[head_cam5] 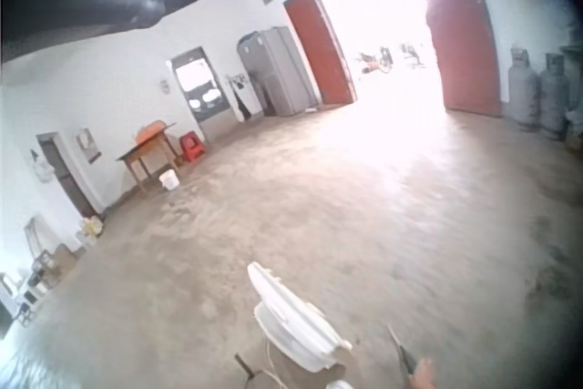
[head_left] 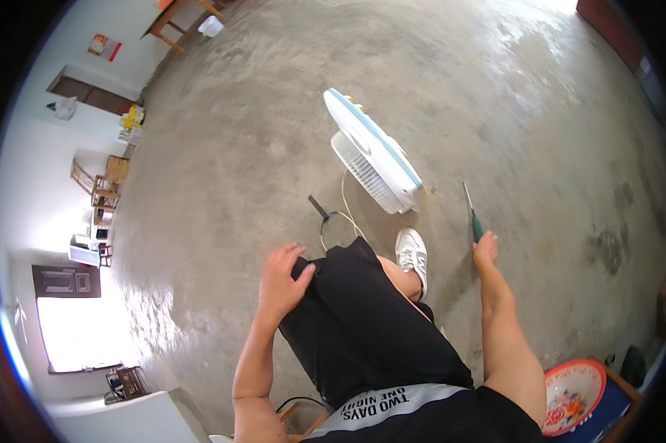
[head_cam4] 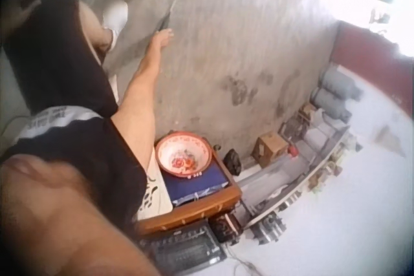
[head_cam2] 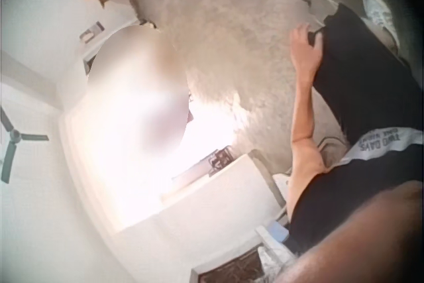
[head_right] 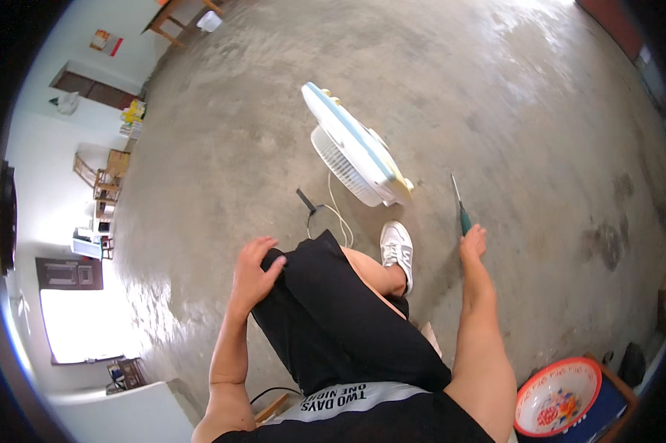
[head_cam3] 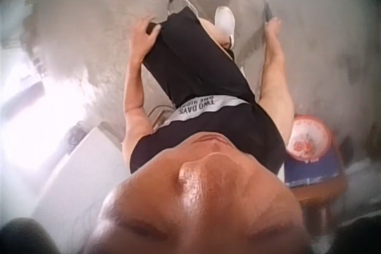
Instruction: The person assembles a box fan by placing the front grille onto the fan housing, fastening the center with a screw using a screwdriver, and snapping on the central cap before standing the fan upright.
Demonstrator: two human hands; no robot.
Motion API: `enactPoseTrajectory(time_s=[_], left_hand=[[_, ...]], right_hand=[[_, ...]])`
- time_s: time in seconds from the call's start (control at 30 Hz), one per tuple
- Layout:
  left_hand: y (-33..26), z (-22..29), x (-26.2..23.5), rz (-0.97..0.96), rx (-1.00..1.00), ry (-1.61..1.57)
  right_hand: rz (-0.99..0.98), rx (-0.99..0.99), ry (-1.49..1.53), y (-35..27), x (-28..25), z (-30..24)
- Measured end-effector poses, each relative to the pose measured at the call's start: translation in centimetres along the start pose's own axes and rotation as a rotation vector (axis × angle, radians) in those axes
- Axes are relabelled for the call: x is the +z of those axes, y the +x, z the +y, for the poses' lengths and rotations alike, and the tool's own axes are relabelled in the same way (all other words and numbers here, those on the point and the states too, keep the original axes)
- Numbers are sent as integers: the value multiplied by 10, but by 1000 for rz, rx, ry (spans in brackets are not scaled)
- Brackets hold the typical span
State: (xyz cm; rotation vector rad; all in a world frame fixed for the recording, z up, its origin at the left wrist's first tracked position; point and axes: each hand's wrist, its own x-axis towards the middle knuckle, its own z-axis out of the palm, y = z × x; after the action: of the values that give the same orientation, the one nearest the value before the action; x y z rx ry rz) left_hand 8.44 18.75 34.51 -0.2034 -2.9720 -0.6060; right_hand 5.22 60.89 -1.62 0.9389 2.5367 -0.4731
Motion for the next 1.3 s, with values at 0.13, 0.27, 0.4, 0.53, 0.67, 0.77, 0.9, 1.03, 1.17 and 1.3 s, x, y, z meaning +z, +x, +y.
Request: enactPoseTrajectory(time_s=[0.13, 0.27, 0.4, 0.53, 0.67, 0.77, 0.9, 1.03, 1.17, 1.3], left_hand=[[3, -7, -2, -265, -59, 148], [-2, -14, -3, -342, -226, 89], [-12, -44, -8, 91, -298, -376], [-24, 9, -59, 292, -174, -226], [-61, 40, -90, 365, -133, -173], [-96, 63, -101, -2, -288, -562], [-102, 97, -44, -482, 136, -840], [-91, 87, -24, -668, 779, -105], [-56, 35, -39, -256, 669, -199], [-30, -18, -20, -45, 550, -45]], right_hand=[[-44, -81, -41, 7, 0, 0], [-285, -48, 581, 4, -13, 0], [-636, -112, 1480, -51, -38, 6], [-535, -339, 1548, -117, -98, -10], [-470, -545, 1297, -142, -158, -29], [-533, -670, 1206, -176, -193, -64], [-861, -816, 1228, -217, -207, -120], [-1110, -777, 1327, -250, -226, -167], [-1480, -645, 1416, -270, -237, -200], [-1756, -383, 1533, -293, -219, -248]])
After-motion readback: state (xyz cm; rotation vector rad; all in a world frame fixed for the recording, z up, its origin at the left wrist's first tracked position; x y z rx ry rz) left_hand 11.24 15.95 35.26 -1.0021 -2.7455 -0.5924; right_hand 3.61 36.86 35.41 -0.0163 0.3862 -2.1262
